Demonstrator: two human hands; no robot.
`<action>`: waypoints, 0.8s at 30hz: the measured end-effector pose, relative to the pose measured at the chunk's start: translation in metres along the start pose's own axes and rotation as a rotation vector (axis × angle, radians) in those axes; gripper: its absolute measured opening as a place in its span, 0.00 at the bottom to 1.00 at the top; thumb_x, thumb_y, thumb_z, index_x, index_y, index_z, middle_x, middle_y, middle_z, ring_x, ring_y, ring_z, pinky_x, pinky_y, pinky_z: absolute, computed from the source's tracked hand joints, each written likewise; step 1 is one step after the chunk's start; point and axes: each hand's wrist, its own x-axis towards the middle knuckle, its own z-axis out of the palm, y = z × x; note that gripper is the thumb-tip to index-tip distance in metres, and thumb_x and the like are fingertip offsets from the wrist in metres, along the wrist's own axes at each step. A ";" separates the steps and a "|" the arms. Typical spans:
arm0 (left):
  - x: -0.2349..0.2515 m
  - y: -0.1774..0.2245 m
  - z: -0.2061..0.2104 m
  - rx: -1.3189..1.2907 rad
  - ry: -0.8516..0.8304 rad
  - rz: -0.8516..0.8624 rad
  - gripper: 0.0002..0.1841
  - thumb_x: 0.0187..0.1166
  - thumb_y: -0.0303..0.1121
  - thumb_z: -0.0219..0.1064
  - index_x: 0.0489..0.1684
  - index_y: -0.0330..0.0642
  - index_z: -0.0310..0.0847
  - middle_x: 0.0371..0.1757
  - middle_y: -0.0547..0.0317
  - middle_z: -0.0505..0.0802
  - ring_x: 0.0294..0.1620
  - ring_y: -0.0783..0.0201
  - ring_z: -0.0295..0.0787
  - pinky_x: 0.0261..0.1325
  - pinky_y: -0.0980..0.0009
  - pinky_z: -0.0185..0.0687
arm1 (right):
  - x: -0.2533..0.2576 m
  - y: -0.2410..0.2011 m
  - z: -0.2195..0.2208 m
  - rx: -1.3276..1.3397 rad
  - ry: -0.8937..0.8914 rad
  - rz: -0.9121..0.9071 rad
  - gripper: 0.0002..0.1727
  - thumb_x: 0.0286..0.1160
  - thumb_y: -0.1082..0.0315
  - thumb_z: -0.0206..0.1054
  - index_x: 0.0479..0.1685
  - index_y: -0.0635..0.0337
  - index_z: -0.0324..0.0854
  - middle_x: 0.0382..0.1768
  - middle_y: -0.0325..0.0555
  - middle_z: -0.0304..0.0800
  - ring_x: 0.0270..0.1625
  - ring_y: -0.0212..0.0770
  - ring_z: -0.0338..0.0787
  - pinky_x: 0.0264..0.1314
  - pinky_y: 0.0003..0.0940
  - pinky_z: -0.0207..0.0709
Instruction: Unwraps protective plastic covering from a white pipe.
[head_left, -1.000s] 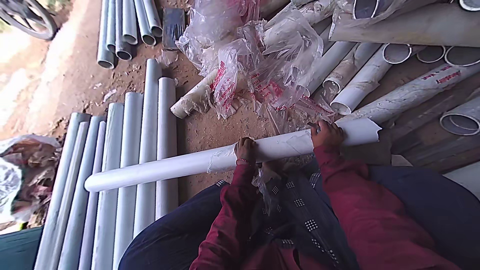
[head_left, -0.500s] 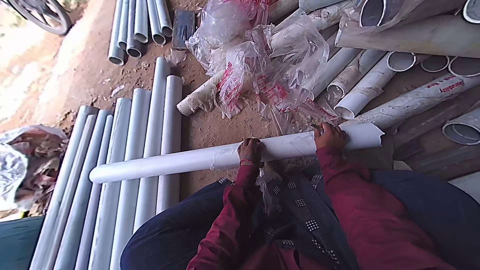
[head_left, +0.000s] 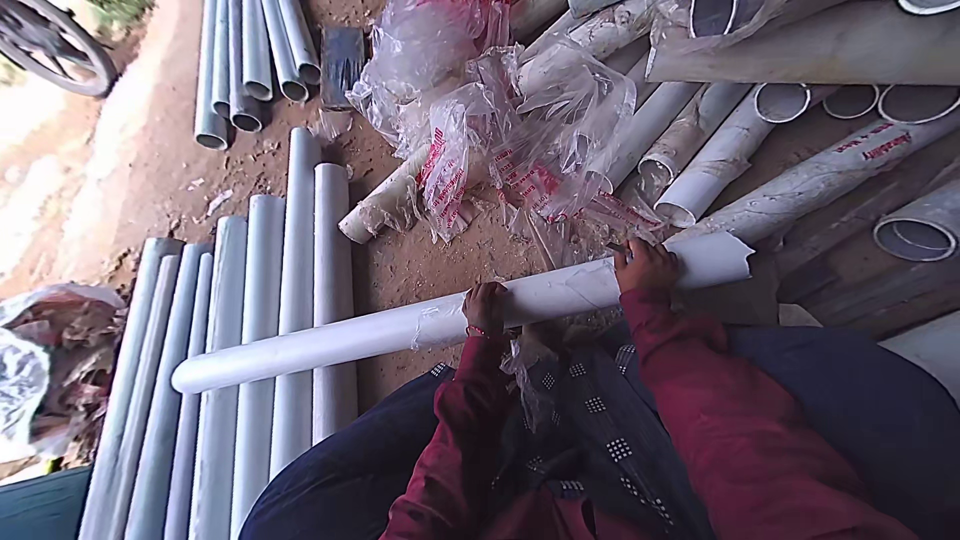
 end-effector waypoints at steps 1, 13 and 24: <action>-0.001 -0.010 0.004 -0.045 0.078 0.067 0.15 0.87 0.26 0.56 0.58 0.25 0.86 0.60 0.32 0.91 0.71 0.35 0.82 0.79 0.40 0.65 | 0.000 0.000 0.000 -0.001 0.005 0.001 0.13 0.75 0.65 0.71 0.39 0.71 0.89 0.38 0.66 0.95 0.46 0.70 0.93 0.48 0.65 0.76; 0.010 0.040 -0.002 0.292 -0.104 -0.219 0.14 0.87 0.35 0.63 0.61 0.44 0.90 0.74 0.40 0.84 0.83 0.40 0.69 0.86 0.40 0.50 | 0.002 0.000 0.003 -0.030 0.019 -0.001 0.13 0.76 0.64 0.71 0.36 0.69 0.89 0.35 0.64 0.95 0.44 0.68 0.93 0.46 0.63 0.77; -0.001 -0.018 0.002 -0.116 0.067 0.203 0.13 0.83 0.27 0.62 0.51 0.24 0.88 0.55 0.31 0.93 0.64 0.37 0.87 0.74 0.46 0.74 | 0.000 0.001 0.001 -0.004 0.012 0.006 0.14 0.76 0.64 0.71 0.40 0.71 0.89 0.38 0.66 0.95 0.46 0.70 0.93 0.47 0.65 0.77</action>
